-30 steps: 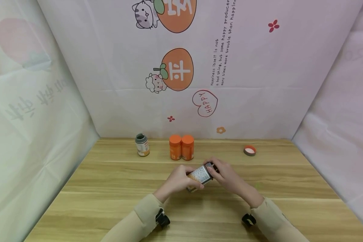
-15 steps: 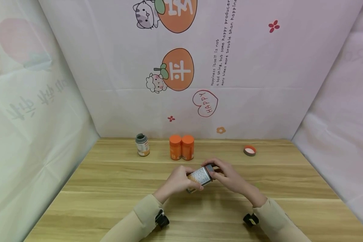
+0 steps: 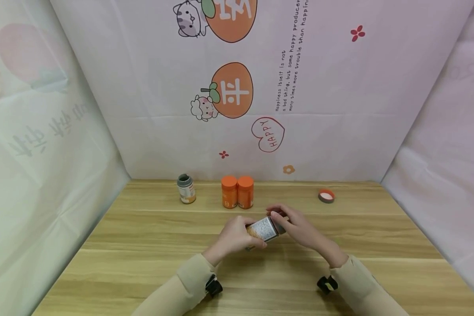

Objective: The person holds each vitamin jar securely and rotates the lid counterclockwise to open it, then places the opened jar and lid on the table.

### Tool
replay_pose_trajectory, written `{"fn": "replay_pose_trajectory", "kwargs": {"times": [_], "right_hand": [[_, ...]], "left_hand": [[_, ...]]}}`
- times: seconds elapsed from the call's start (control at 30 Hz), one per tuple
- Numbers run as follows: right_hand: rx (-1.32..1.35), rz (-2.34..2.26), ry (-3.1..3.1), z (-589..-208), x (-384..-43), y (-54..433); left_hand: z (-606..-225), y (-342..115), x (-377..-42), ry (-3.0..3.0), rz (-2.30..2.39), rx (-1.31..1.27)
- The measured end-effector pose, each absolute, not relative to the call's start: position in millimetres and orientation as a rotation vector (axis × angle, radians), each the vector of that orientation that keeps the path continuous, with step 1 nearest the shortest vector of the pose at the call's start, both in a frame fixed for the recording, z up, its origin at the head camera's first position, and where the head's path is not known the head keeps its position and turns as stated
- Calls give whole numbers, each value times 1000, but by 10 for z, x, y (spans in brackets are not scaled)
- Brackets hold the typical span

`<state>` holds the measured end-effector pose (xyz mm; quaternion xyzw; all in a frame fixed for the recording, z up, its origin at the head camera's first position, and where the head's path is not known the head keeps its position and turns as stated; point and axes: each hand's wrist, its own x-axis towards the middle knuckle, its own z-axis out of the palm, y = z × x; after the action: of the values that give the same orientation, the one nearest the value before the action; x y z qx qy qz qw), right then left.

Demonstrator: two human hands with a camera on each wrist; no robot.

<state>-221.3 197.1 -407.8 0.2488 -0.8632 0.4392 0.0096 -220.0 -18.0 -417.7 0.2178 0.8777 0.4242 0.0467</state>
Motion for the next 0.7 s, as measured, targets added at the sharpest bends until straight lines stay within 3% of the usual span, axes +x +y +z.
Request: {"fn": "replay_pose_trajectory", "kwargs": {"times": [0.37, 0.7], "right_hand": [[396, 1619, -2916, -4033, -2219, 1945], [396, 1764, -2832, -4055, -2231, 1961]], "left_hand": [[-4206, -156, -2214, 2761, 1282, 612], [-4181, -178, -2220, 2770, 1288, 631]]}}
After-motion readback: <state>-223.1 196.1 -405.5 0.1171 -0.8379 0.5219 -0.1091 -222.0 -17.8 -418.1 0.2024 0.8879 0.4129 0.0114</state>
